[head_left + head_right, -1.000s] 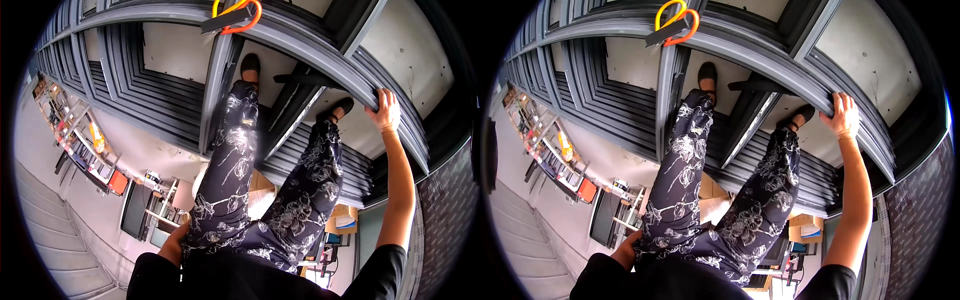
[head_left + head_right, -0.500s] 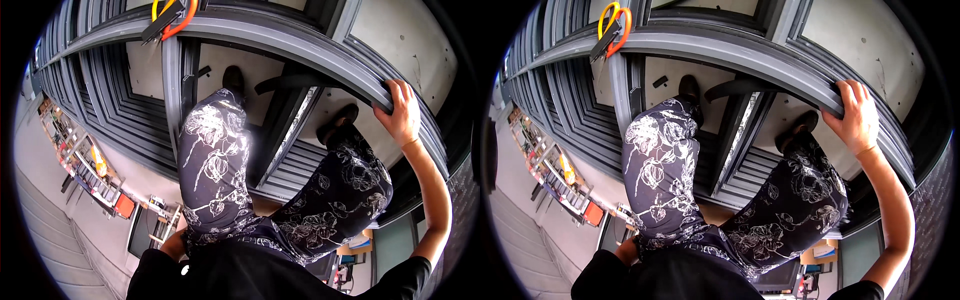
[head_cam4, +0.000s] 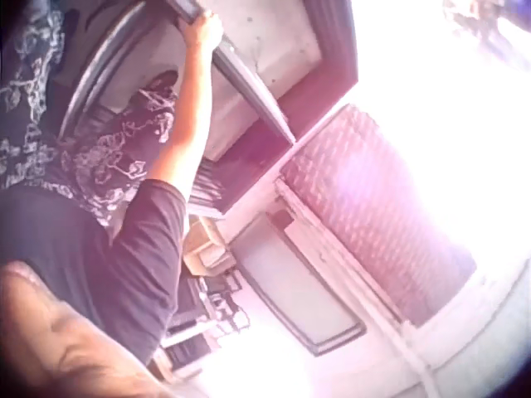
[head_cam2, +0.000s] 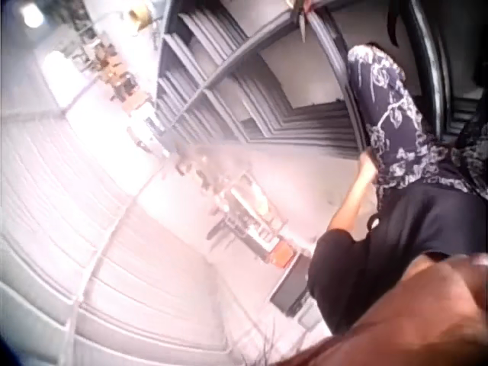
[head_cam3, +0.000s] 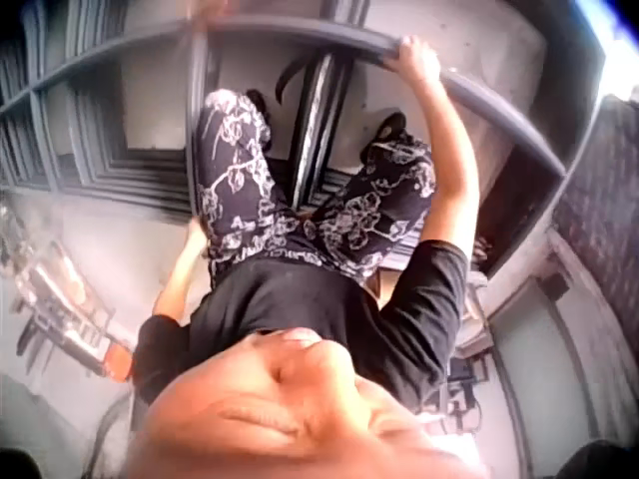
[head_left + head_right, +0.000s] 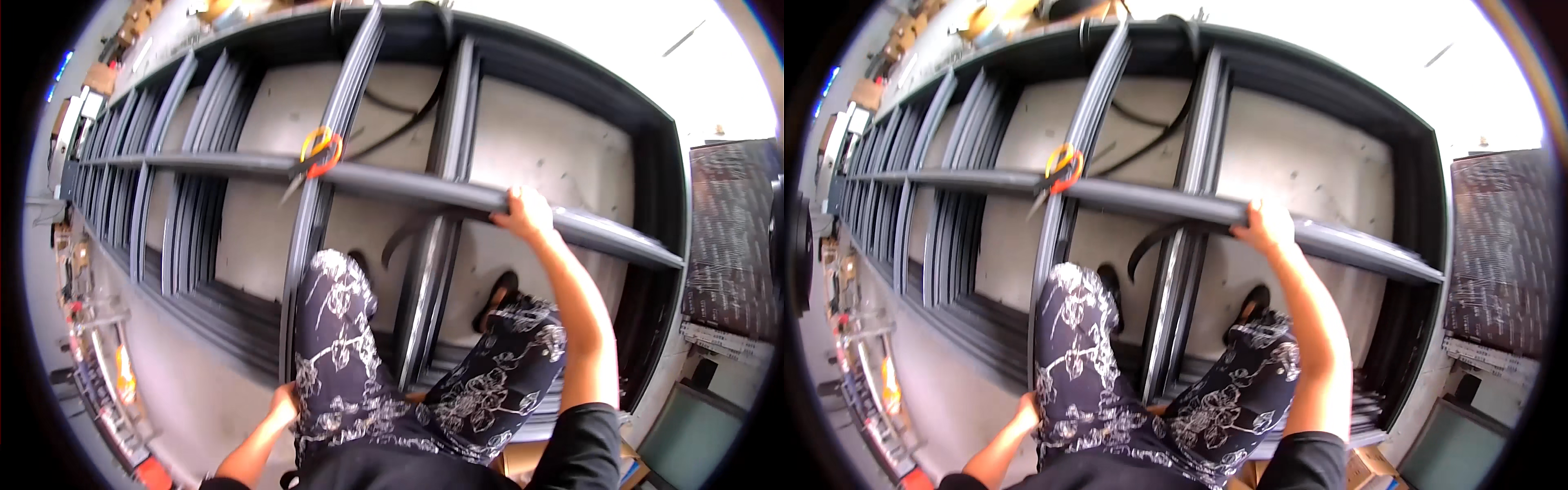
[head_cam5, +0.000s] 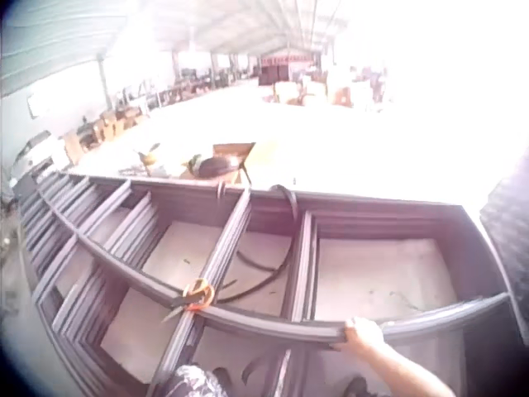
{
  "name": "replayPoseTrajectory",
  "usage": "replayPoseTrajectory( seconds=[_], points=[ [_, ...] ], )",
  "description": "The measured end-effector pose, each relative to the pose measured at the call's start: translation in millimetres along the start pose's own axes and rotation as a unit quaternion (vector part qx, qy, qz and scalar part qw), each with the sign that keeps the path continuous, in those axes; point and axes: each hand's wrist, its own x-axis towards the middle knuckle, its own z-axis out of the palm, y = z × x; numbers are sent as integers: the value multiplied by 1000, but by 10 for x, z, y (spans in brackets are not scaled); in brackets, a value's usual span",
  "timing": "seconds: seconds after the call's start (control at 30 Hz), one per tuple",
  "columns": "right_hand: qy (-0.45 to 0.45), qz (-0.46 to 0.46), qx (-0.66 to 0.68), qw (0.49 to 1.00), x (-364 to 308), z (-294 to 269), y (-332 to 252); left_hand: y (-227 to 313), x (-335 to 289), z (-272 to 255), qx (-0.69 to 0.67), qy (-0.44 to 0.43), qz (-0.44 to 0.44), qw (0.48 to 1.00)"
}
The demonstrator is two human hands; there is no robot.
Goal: The person installs a black rubber seal into the grooves of several metal window frames by hand and trims the excess seal using shears.
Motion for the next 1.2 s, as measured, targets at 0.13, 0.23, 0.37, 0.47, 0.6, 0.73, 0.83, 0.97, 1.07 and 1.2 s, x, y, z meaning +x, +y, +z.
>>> replayPoseTrajectory(
  seconds=[0.13,0.23,0.37,0.47,0.6,0.73,0.83,0.97,1.07,1.2],
  points=[
    [149,26,-17,988,-575,138,-63,1588,-396,-395,42,260,250,932],
    [113,59,113,985,-950,-331,-439,2033,-725,-609,-40,270,335,902],
    [195,6,93,976,-1916,-623,-499,2087,-490,-442,109,332,391,851],
    [284,91,113,948,-2708,-611,-582,2072,-436,-419,110,334,424,835],
    [284,205,189,917,-3533,-409,-847,2188,-645,-376,61,410,504,758],
    [384,248,212,864,-3758,-249,-905,2274,-1033,-493,-10,333,520,787],
    [367,233,222,873,-3608,-180,-778,1997,-1161,-718,-18,26,344,939],
    [397,179,181,882,-3467,-146,-835,1314,-1231,-652,168,-250,322,897],
    [381,197,203,880,-3494,-155,-759,1410,-1313,-591,225,-139,325,908],
    [280,222,385,851,-3612,-413,-564,1573,-1013,-334,135,-41,402,905]
  ],
)
